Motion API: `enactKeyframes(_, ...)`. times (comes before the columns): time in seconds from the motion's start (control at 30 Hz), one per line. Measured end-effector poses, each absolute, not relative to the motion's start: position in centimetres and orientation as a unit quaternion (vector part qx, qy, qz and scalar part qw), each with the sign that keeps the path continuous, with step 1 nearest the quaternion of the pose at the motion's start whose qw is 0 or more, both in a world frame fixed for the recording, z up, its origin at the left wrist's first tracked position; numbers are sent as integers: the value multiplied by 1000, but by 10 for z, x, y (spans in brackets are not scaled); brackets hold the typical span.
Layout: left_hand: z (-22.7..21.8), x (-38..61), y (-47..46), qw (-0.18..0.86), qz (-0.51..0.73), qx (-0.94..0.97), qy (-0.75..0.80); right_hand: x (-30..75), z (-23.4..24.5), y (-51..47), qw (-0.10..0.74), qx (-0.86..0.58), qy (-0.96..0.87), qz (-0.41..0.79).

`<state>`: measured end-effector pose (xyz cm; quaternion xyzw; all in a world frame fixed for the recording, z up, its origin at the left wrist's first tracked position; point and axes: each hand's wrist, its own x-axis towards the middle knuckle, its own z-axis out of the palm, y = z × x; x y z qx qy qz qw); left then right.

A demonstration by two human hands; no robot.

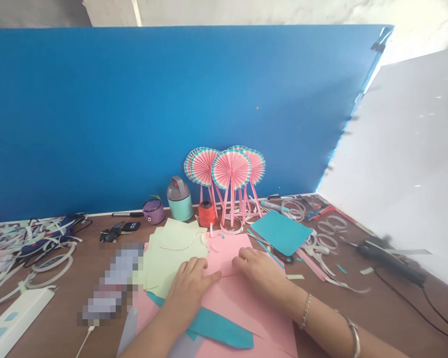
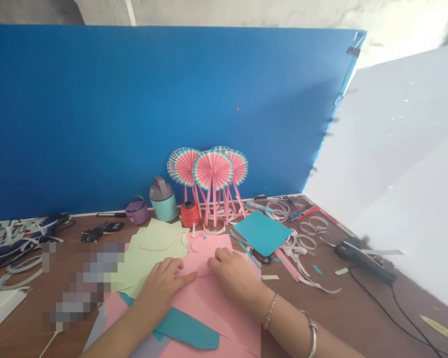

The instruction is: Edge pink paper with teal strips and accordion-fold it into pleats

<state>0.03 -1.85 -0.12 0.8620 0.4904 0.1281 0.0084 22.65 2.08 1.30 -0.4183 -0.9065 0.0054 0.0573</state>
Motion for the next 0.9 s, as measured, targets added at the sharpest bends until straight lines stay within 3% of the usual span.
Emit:
enactKeyframes(0.17,-1,1,-17,1,119,861,495,219,3,15,50,-336,-940,-42)
enactKeyframes(0.67,15,-24,-17,-28,116,795,595,234,7,16,27,-392,-918,-56)
enactKeyframes(0.8,14,-34,-15,-23,239,732,637,240,5,22,84,-394,-915,-1)
enactKeyframes(0.9,13,-28,-18,55,279,742,607,239,6,23,211,-377,-898,79)
